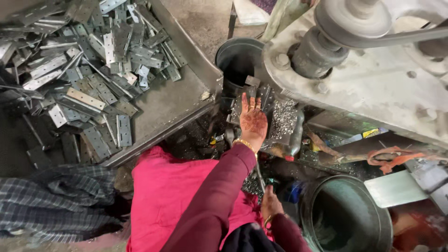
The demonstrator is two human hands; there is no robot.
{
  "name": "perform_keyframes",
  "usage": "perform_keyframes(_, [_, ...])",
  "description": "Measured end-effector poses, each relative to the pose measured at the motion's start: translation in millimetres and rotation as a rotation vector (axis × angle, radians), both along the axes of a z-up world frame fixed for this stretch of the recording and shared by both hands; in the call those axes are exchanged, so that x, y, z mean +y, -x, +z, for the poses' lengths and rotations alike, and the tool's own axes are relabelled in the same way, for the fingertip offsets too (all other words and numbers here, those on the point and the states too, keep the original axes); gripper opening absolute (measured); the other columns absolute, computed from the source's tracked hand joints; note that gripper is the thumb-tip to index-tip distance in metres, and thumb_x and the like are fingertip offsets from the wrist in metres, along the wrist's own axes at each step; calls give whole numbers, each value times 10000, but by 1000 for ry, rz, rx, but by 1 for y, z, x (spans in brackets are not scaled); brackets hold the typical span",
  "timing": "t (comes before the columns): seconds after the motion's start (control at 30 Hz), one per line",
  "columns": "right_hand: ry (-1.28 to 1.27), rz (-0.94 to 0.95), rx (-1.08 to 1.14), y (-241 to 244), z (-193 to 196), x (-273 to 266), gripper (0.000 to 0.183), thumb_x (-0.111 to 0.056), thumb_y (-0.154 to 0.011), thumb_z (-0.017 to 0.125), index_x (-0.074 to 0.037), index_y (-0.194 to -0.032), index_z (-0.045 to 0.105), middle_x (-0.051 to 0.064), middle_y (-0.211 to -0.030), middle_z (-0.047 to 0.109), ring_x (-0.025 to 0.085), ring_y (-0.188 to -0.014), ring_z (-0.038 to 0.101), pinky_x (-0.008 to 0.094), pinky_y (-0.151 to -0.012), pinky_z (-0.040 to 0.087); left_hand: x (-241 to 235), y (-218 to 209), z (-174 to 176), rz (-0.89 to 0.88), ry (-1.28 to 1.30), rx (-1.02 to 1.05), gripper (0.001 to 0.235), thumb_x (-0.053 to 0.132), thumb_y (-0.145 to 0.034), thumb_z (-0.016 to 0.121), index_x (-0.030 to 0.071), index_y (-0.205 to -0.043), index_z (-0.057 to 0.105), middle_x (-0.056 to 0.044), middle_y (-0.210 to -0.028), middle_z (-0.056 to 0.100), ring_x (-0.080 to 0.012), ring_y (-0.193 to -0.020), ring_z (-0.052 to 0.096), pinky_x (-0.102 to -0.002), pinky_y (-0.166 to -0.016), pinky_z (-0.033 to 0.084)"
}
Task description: The person picks up L-shaped metal brackets from a large bin and positions them into an industrial machine for processing. The person handles the brackets one at a time and removes them after the machine finishes.
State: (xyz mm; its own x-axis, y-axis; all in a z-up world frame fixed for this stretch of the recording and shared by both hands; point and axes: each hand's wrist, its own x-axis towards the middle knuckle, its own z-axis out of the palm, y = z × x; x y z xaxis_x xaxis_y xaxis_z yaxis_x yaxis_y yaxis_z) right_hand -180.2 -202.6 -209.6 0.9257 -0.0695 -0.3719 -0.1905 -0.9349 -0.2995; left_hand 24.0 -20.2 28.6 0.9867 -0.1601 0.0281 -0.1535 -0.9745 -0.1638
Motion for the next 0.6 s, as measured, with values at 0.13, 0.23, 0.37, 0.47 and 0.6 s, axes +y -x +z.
perform_keyframes(0.13, [-90, 12, -156, 5, 6, 6, 283, -204, -1014, 398, 4, -1202, 434, 338, -930, 686, 523, -858, 675, 595, -727, 559, 10, 6, -23, -23, 71, 192, 454, 259, -1077, 338, 154, -1408, 629, -88, -1724, 270, -302, -1606, 174, -611, -1244, -51])
perform_keyframes(0.23, [82, -29, 75, -15, 44, 4, 301, -246, -1127, 272, -51, -1180, 495, 301, -1009, 732, 474, -955, 728, 568, -797, 591, 12, -11, -37, 12, 96, 24, 532, 266, -1054, 289, 95, -1515, 492, -54, -1662, 299, -280, -1556, 189, -633, -1229, -59])
perform_keyframes(0.37, [17, -67, 123, -9, 59, 20, 277, -197, -1050, 310, -7, -1220, 418, 321, -1074, 687, 475, -988, 723, 536, -830, 608, -4, -19, -49, 50, 30, 56, 530, 232, -1008, 285, 116, -1486, 481, -50, -1653, 274, -279, -1553, 161, -656, -1200, -59])
perform_keyframes(0.47, [31, 3, -36, 2, 58, 38, 373, -167, -962, 360, 9, -1288, 404, 359, -1059, 654, 491, -986, 698, 545, -823, 586, 12, -16, -39, 71, 23, -13, 518, 237, -1024, 306, 107, -1484, 506, -62, -1654, 304, -277, -1551, 185, -645, -1210, -54])
perform_keyframes(0.6, [-11, -108, 150, -19, 86, 17, 359, -258, -1066, 294, -39, -1310, 438, 276, -1230, 655, 478, -1142, 636, 573, -941, 504, 15, 3, -9, -7, 134, 181, 462, 231, -1035, 356, 134, -1420, 594, -66, -1700, 273, -299, -1584, 168, -632, -1230, -60])
